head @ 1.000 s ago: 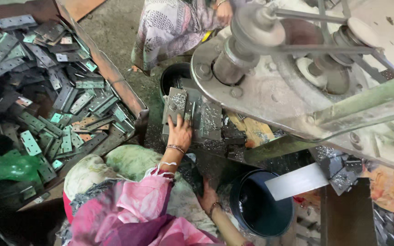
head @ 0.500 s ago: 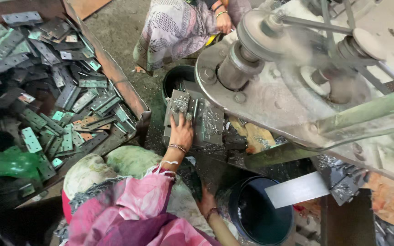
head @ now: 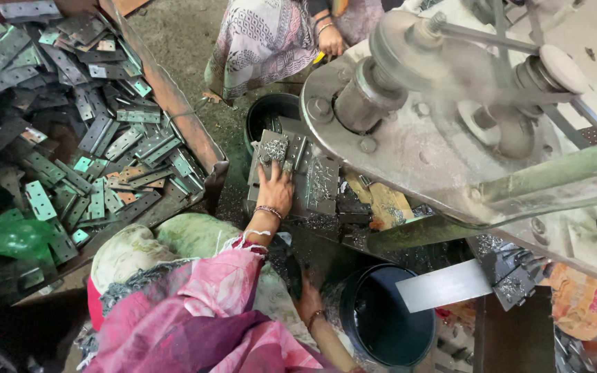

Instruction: The person repeatedly picks up small metal plates from a nearby bin, places them into a press machine, and operates the lever to process them. The processed plates are then removed and placed into a container. The task is performed continuously throughout the clip.

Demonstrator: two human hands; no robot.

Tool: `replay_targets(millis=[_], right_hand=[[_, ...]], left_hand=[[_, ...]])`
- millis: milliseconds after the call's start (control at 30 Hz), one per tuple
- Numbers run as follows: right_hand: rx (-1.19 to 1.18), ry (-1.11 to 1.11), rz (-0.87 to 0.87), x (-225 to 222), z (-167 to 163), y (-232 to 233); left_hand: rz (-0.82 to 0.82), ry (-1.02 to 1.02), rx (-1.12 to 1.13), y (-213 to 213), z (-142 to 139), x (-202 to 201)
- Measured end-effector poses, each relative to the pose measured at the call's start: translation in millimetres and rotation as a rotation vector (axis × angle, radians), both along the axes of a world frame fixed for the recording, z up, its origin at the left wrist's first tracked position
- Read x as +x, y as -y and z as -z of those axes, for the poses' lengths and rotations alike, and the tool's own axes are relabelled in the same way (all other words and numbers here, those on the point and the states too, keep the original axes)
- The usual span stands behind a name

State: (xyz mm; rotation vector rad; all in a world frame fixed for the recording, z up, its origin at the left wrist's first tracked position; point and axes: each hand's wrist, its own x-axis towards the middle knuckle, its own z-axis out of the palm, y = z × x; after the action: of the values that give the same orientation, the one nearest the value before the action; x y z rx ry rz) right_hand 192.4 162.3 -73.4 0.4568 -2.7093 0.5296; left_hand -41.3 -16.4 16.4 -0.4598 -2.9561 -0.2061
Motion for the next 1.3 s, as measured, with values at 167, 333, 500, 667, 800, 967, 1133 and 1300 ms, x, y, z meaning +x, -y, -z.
replay_targets(millis=[167, 333, 500, 667, 800, 967, 1133, 1300], right_hand=[[-0.205, 0.500, 0.151, 1.7, 29.0, -18.4], [-0.032, 0.787, 0.241, -16.0, -32.6, -30.6], [0.232, 0.839, 0.221, -47.5, -111.9, -24.0], [0.375, 0.817, 0.190, -60.9, -152.8, -8.9], [0.392, 0.823, 0.210, -58.7, -162.0, -2.5], [0.331, 0.780, 0.215, -54.0, -161.8, -7.9], [0.300, 0.805, 0.208, -55.8, -158.1, -14.6], [0.318, 0.819, 0.222, -59.0, -157.0, -14.2]], left_hand=[[0.070, -0.136, 0.087, 17.9, -7.9, 13.3], [-0.047, -0.192, 0.129, 98.7, -21.8, 13.1], [-0.298, -0.115, 0.230, 230.6, 10.3, 21.4], [-0.578, 0.163, 0.187, 313.6, 76.8, 54.0], [-0.512, 0.151, 0.082, 319.1, 107.4, 56.5], [-0.374, 0.264, -0.134, 306.6, 110.7, 25.7], [-0.366, 0.161, -0.021, 303.7, 120.0, 15.8], [-0.277, 0.118, 0.041, 303.9, 136.8, 23.4]])
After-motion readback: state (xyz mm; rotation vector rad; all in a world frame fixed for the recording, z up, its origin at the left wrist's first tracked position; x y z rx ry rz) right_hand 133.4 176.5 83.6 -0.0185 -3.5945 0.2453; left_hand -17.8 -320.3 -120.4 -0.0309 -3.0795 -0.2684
